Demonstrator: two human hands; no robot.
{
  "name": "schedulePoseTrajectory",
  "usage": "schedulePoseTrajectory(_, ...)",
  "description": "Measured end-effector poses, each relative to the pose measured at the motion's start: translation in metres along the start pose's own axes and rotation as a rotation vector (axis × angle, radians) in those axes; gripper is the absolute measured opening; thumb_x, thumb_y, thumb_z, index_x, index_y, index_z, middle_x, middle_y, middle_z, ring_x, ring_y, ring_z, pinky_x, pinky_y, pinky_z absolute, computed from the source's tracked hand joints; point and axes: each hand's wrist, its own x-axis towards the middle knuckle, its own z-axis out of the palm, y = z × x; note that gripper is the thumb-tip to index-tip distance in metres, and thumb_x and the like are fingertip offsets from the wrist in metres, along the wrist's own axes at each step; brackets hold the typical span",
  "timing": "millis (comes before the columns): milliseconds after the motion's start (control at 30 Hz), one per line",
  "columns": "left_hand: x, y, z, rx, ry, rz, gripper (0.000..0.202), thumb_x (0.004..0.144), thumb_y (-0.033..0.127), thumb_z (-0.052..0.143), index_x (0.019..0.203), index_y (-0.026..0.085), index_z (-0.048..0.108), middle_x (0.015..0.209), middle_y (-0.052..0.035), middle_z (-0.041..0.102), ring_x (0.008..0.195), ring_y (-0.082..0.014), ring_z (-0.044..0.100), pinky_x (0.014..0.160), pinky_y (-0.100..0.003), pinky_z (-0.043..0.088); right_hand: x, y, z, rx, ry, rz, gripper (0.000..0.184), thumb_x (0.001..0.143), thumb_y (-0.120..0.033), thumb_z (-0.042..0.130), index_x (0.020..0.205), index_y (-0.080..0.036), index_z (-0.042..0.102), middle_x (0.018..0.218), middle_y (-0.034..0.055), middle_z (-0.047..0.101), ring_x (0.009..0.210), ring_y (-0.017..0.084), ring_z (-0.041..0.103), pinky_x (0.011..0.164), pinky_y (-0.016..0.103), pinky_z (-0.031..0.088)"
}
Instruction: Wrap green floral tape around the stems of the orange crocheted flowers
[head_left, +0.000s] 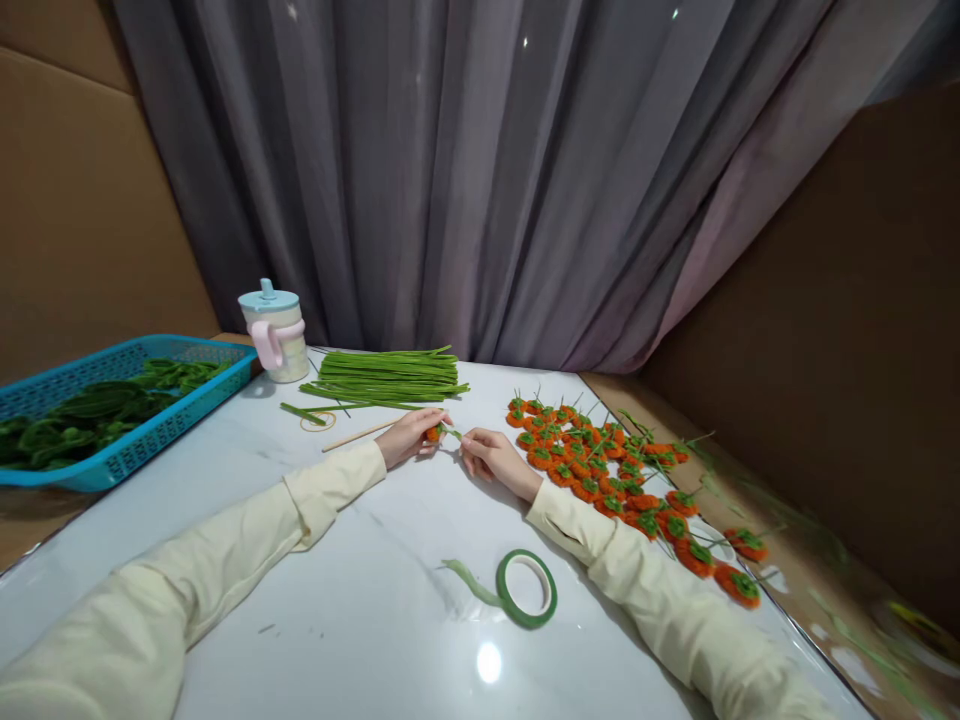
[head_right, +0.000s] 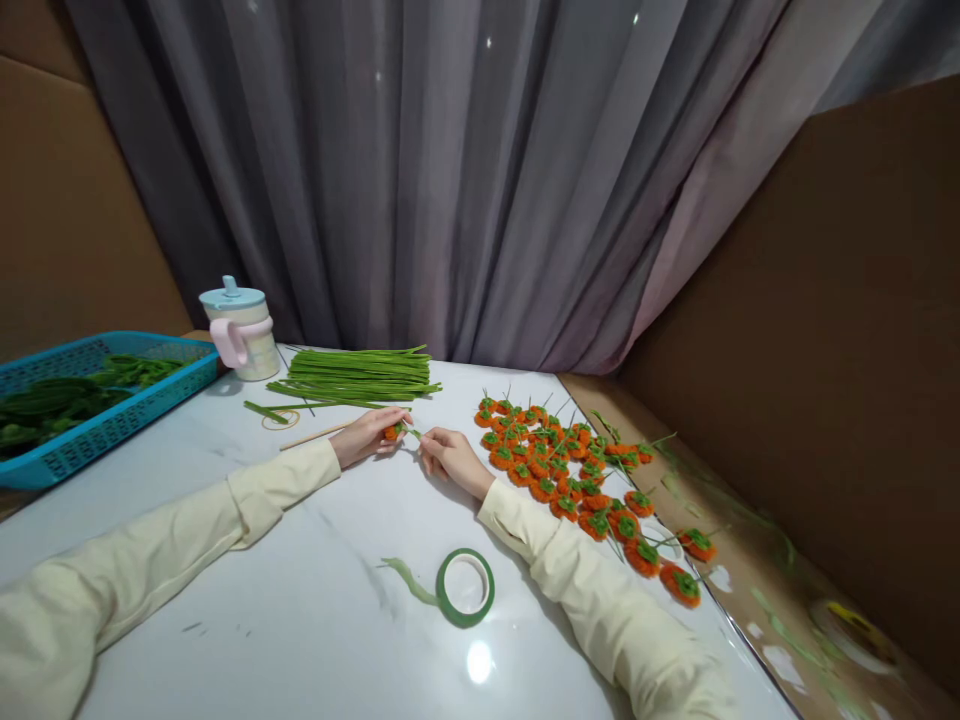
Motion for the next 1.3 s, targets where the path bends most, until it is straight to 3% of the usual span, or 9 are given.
schedulePoseTrajectory(200,0.002,-0.012,0.007,0.142,0.157,0.103,0.038,0.081,0.054,0.051,0.079,0.017,0.047,0.054,0.0068,0.044,0.037,-0.0069,0.040,0.039,-0.019,0.032,-0.002,-0.001,-0.001,0.083,-0.040,0.011,0.033,0.077,-0.045,0.059,0.071,-0.013,0.060,0.044,-0.0041,0.055,0.030,0.004,0.035,0.034,0.018,0.024)
schedulePoseTrajectory(400,-0.008,-0.009,0.010,0.361,0.245,0.222,0.021,0.078,0.031,0.058,0.064,0.017,0.050,0.052,0.0061,0.045,0.049,-0.0096,0.039,0.052,-0.021,0.033,-0.005,-0.005,0.000,0.144,-0.038,0.017,0.034,0.074,-0.045,0.064,0.074,-0.011,0.065,0.042,-0.0046,0.054,0.029,0.003,0.034,0.034,0.019,0.021)
schedulePoseTrajectory(533,-0.017,-0.002,0.017,0.426,0.193,0.257,0.015,0.072,0.022,0.061,0.060,0.017,0.054,0.054,0.0045,0.050,0.054,-0.0108,0.041,0.057,-0.022,0.033,-0.004,-0.004,-0.003,0.192,-0.009,0.030,0.032,0.073,-0.044,0.064,0.073,-0.011,0.063,0.040,-0.0052,0.052,0.029,0.003,0.032,0.033,0.019,0.019)
schedulePoseTrajectory(700,-0.018,0.001,0.020,0.379,0.100,0.202,0.023,0.072,0.032,0.060,0.057,0.016,0.051,0.048,0.0050,0.046,0.045,-0.0084,0.038,0.047,-0.020,0.032,0.000,-0.001,-0.004,0.218,0.030,0.052,0.029,0.072,-0.041,0.064,0.068,-0.013,0.058,0.038,-0.0073,0.047,0.029,0.003,0.028,0.033,0.019,0.017)
schedulePoseTrajectory(867,-0.004,-0.005,0.013,0.263,0.161,0.135,0.028,0.082,0.042,0.046,0.067,0.018,0.043,0.046,0.0086,0.034,0.033,-0.0054,0.028,0.035,-0.018,0.025,-0.003,-0.006,-0.002,0.184,-0.046,0.057,0.029,0.071,-0.040,0.067,0.066,-0.012,0.061,0.038,-0.0062,0.047,0.030,0.003,0.030,0.034,0.019,0.018)
schedulePoseTrajectory(1033,-0.004,-0.008,0.011,0.264,0.262,0.151,0.020,0.079,0.033,0.051,0.067,0.018,0.045,0.048,0.0077,0.039,0.039,-0.0070,0.033,0.040,-0.018,0.028,-0.006,-0.007,-0.003,0.203,-0.072,0.053,0.029,0.071,-0.040,0.068,0.070,-0.011,0.065,0.038,-0.0061,0.048,0.032,0.003,0.031,0.036,0.019,0.019)
schedulePoseTrajectory(1167,-0.012,-0.003,0.015,0.276,0.222,0.177,0.018,0.070,0.023,0.061,0.058,0.016,0.051,0.053,0.0050,0.047,0.050,-0.0082,0.039,0.047,-0.018,0.032,-0.002,-0.003,-0.006,0.267,0.000,0.052,0.029,0.073,-0.041,0.064,0.076,-0.012,0.064,0.037,-0.0080,0.043,0.032,0.003,0.026,0.036,0.020,0.015)
schedulePoseTrajectory(1300,-0.013,0.000,0.015,0.208,0.132,0.123,0.024,0.075,0.031,0.059,0.058,0.016,0.049,0.045,0.0072,0.035,0.038,-0.0061,0.029,0.038,-0.018,0.025,0.002,-0.001,-0.008,0.303,0.067,0.058,0.025,0.071,-0.037,0.063,0.073,-0.013,0.061,0.036,-0.0092,0.039,0.032,0.004,0.024,0.036,0.020,0.013)
